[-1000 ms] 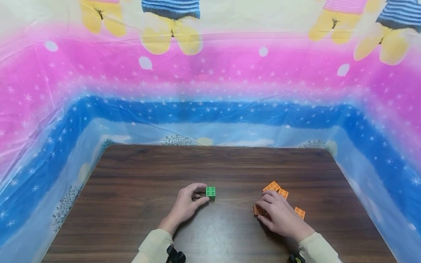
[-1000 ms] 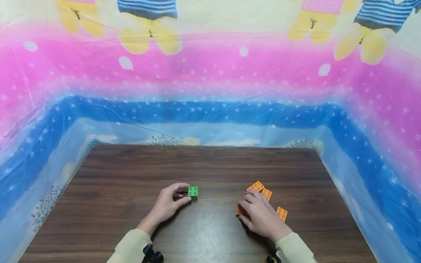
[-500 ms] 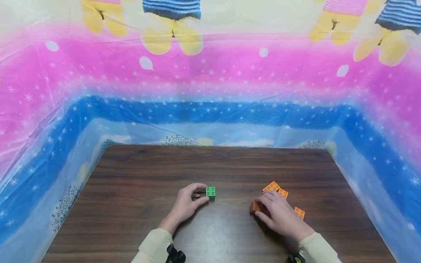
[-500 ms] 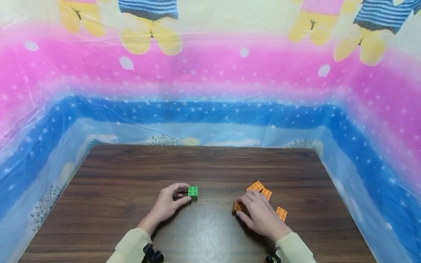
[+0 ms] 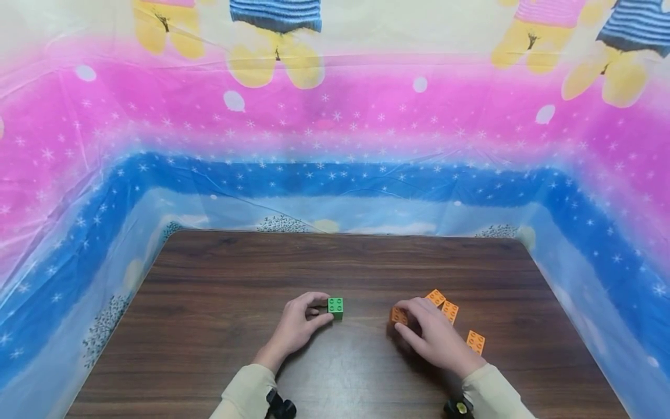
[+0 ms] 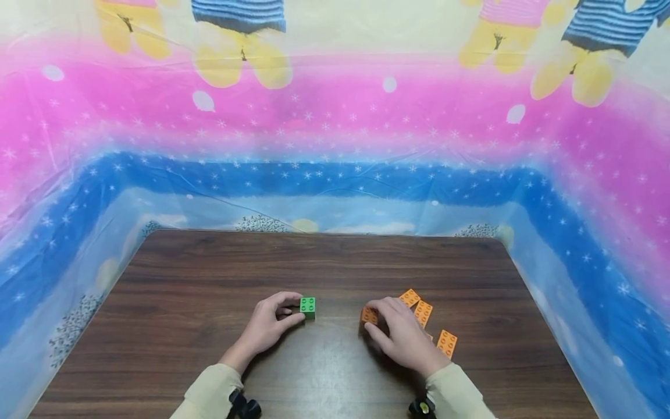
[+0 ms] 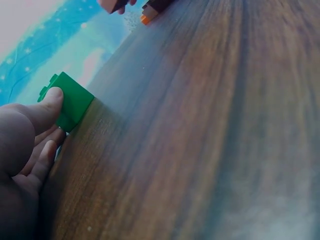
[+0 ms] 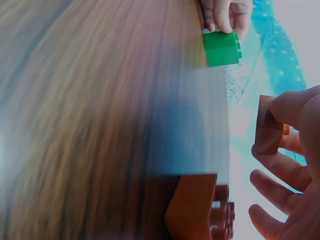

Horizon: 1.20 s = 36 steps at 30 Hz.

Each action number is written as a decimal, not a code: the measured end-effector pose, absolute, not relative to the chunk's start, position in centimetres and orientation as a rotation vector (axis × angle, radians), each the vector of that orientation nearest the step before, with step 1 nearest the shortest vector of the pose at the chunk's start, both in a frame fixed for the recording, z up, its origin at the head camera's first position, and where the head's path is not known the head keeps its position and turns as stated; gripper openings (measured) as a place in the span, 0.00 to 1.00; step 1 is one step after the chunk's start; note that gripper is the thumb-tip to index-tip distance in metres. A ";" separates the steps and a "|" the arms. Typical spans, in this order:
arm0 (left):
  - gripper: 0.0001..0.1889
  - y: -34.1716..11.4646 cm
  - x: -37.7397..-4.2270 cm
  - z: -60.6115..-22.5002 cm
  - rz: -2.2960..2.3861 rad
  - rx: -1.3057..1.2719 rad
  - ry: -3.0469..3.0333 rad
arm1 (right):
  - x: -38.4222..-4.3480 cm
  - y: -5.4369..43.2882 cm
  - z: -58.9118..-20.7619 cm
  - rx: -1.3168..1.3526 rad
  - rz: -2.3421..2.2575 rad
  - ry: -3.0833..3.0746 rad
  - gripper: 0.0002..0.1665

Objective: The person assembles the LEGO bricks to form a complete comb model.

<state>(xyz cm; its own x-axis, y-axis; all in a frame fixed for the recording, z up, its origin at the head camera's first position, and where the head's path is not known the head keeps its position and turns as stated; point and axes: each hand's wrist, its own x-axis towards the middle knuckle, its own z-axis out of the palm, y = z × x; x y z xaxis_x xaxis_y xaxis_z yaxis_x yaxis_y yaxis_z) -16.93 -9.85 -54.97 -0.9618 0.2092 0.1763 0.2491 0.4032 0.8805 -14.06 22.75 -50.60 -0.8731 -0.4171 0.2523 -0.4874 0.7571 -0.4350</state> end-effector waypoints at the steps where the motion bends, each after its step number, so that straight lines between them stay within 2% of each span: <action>1: 0.18 -9.9 -16.9 -55.0 -1.639 -0.429 -2.595 | -14.1 22.6 -50.6 0.723 0.772 -2.802 0.19; 15: 0.18 -9.9 -17.0 -55.1 -1.655 -0.420 -2.595 | -14.8 20.2 -50.6 0.661 0.913 -2.758 0.21; 27: 0.18 -9.9 -16.9 -55.0 -1.660 -0.426 -2.584 | -15.5 18.5 -50.8 0.713 1.006 -2.748 0.22; 36: 0.18 -9.8 -16.9 -55.0 -1.645 -0.419 -2.587 | -15.8 17.2 -50.8 0.627 1.036 -2.759 0.25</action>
<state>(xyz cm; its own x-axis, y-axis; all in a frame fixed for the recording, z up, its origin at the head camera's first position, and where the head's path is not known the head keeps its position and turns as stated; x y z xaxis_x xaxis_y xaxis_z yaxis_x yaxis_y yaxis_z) -16.90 -9.83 -54.98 -0.9622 0.2013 0.1835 0.2515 0.3983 0.8821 -15.79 17.23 -50.79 -0.9056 -0.3356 0.2594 -0.4234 0.6784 -0.6004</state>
